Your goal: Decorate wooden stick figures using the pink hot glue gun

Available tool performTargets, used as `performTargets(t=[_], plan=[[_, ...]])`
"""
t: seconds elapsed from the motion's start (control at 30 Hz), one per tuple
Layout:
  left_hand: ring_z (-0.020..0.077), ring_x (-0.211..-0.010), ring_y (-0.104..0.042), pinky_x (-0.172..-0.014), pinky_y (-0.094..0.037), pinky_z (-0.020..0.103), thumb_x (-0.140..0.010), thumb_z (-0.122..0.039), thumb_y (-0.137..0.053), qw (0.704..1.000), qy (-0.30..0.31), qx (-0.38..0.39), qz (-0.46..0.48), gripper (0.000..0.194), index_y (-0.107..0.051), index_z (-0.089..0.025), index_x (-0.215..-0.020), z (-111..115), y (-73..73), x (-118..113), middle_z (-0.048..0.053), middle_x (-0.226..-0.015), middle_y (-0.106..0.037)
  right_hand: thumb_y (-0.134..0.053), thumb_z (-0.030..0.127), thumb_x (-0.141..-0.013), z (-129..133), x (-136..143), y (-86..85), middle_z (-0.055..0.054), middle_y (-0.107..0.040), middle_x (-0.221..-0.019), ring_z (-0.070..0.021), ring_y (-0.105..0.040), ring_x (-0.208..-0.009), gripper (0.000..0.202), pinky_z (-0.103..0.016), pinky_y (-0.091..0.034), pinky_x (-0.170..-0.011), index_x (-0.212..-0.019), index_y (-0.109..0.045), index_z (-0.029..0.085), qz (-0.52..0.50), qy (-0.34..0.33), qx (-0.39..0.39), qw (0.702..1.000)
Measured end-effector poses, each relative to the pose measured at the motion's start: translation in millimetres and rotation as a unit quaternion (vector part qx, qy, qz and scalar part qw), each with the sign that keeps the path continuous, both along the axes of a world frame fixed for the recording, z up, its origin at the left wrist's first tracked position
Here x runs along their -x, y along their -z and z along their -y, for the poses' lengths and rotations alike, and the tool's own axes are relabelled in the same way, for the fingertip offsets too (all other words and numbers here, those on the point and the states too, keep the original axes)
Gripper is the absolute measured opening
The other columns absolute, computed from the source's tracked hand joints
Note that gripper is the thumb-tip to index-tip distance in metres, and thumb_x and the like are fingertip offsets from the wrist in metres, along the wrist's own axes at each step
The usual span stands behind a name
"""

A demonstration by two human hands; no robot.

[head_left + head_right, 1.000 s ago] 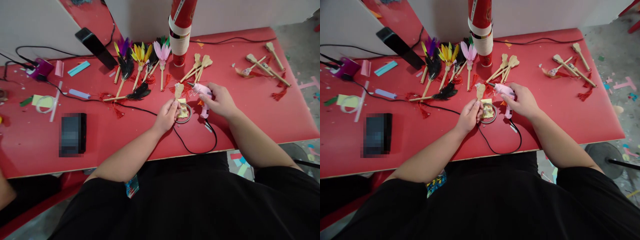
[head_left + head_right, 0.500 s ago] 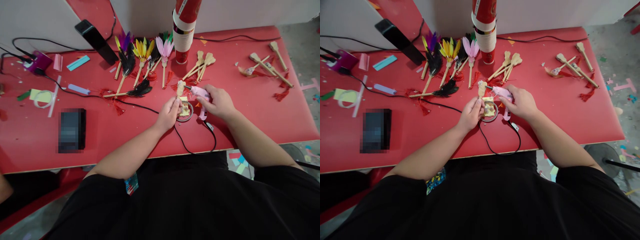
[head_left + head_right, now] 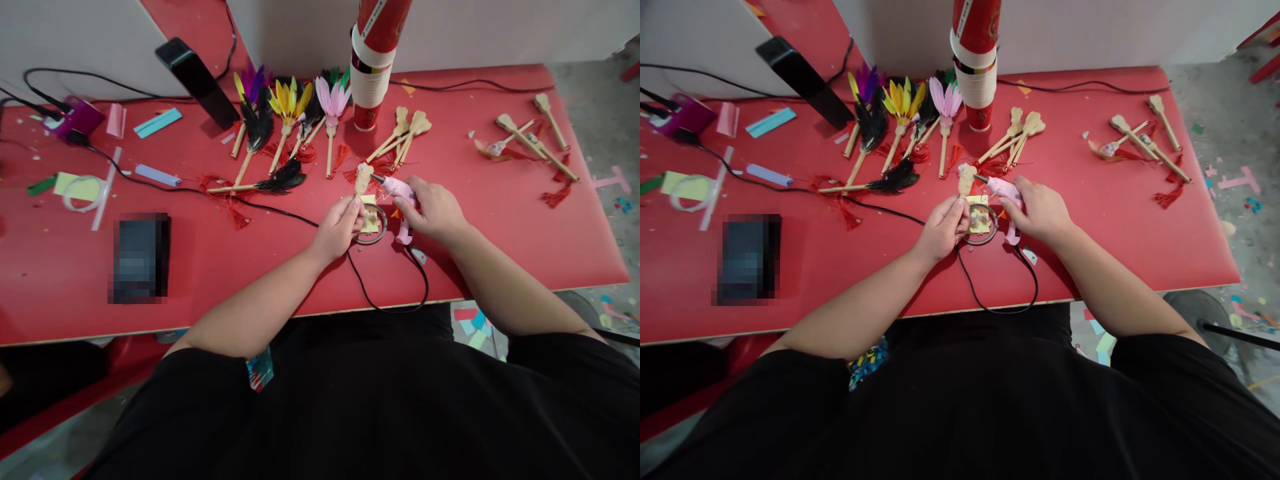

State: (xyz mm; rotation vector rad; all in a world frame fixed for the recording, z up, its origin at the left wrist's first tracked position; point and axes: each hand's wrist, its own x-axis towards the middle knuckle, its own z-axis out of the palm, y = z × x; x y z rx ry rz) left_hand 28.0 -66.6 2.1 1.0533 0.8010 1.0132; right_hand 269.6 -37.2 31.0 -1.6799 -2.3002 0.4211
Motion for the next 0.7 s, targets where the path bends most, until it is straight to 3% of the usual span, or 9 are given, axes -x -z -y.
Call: performTargets(t=[0.17,0.33,0.47,0.57,0.7], plan=[[0.0074,-0.047,-0.025,-0.046,-0.025,0.021,-0.108,-0.063,-0.060,1.000,-0.006,0.001,0.014,0.045,-0.051,-0.023,-0.090,-2,-1.0,-1,-0.009,-0.059,-0.035,-0.056,0.068,-0.099,-2,-3,-2.1,-0.011,-0.070,-0.093,-0.0332,-0.064,-0.080,0.045,-0.045,-0.046,-0.071,-0.112,-0.058,0.025,-0.072,-0.020,0.024,0.997],[0.0073,-0.047,-0.025,-0.046,-0.024,0.020,-0.110,-0.060,-0.058,0.999,-0.024,0.031,0.005,0.044,-0.052,-0.022,-0.089,-4,0.4,-1,-0.009,-0.059,-0.033,-0.077,0.072,-0.084,-4,-11,-6.4,-0.009,-0.074,-0.107,-0.0298,-0.069,-0.089,0.063,-0.044,-0.055,-0.075,-0.121,-0.058,0.026,-0.212,-0.024,0.088,0.973],[0.0074,-0.047,-0.026,-0.046,-0.024,0.020,-0.110,-0.059,-0.059,0.999,-0.016,0.031,0.010,0.043,-0.053,-0.022,-0.089,-3,-1.9,-1,-0.009,-0.058,-0.033,-0.093,0.074,-0.068,-7,-19,-10.6,-0.006,-0.074,-0.092,-0.0284,-0.072,-0.080,0.067,-0.043,-0.059,-0.067,-0.104,-0.062,0.027,-0.308,0.000,0.185,0.933],[0.0074,-0.048,-0.027,-0.046,-0.025,0.019,-0.110,-0.059,-0.060,0.999,-0.018,0.032,0.011,0.044,-0.053,-0.022,-0.088,-2,-4.7,-1,-0.009,-0.058,-0.034,-0.099,0.071,-0.064,-11,-23,-14.2,-0.004,-0.070,-0.077,-0.0277,-0.070,-0.073,0.061,-0.043,-0.058,-0.063,-0.086,-0.063,0.026,-0.310,0.025,0.220,0.925],[0.0072,-0.048,-0.028,-0.047,-0.027,0.018,-0.110,-0.060,-0.060,0.999,-0.023,0.035,0.004,0.045,-0.054,-0.021,-0.088,-2,-6.2,-1,-0.009,-0.058,-0.033,-0.098,0.072,-0.066,-12,-23,-20.4,-0.003,-0.070,-0.078,-0.0266,-0.069,-0.073,0.061,-0.045,-0.061,-0.067,-0.089,-0.066,0.027,-0.334,0.013,0.229,0.914]])
